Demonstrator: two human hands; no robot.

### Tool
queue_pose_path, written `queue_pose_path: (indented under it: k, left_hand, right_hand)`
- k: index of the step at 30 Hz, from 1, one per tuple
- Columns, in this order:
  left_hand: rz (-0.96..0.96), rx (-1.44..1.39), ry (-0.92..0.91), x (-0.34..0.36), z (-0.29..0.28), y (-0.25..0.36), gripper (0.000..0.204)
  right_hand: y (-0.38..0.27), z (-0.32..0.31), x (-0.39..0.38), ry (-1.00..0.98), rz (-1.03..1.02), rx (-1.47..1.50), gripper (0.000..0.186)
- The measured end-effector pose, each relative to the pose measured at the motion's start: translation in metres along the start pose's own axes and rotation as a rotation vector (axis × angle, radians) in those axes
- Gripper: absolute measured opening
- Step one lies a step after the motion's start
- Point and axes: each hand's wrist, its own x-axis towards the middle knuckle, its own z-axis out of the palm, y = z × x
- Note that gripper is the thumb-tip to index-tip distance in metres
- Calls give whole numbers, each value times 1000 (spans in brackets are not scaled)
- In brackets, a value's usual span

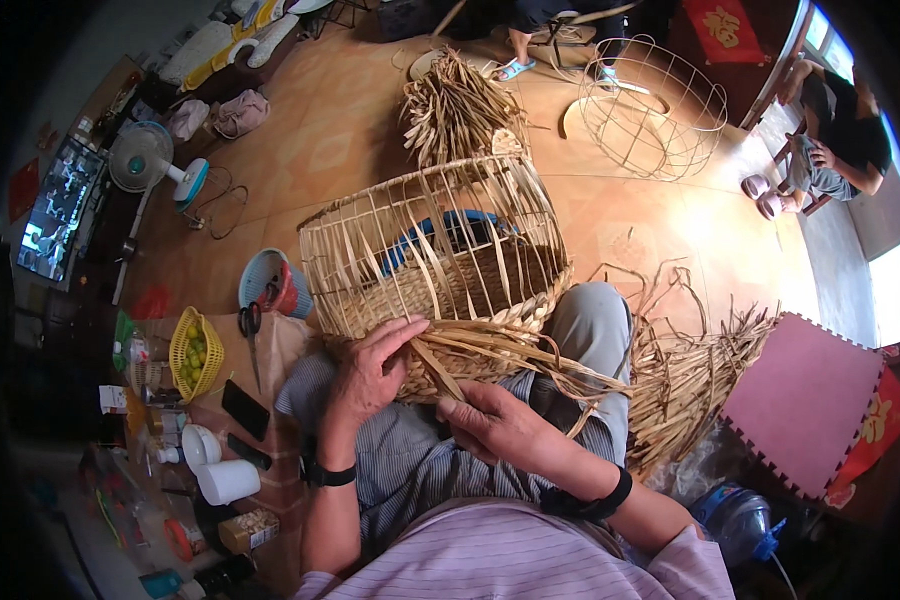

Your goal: The recorder is weaving a basket using dried natural strands.

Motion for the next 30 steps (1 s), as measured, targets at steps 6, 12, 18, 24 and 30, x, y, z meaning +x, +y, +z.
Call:
queue_pose_path:
  k: [6, 12, 18, 24, 30]
  left_hand:
    - [23, -49, 38, 5, 10, -7, 38]
    - [-59, -113, 112, 5, 14, 0, 32]
    - [-93, -91, 173, 4, 21, -7, 29]
    - [-124, -30, 248, 5, 29, -12, 21]
    - [-155, 60, 246, 12, 27, -10, 21]
  right_hand:
    - [-25, -3, 3, -121, 3, 315, 25]
    - [-71, -33, -36, -150, -234, 416, 33]
    - [-80, -98, -69, -305, -994, 566, 42]
    - [-75, -106, -76, -344, -1198, 1020, 24]
    - [-44, -73, -37, -43, -212, -82, 32]
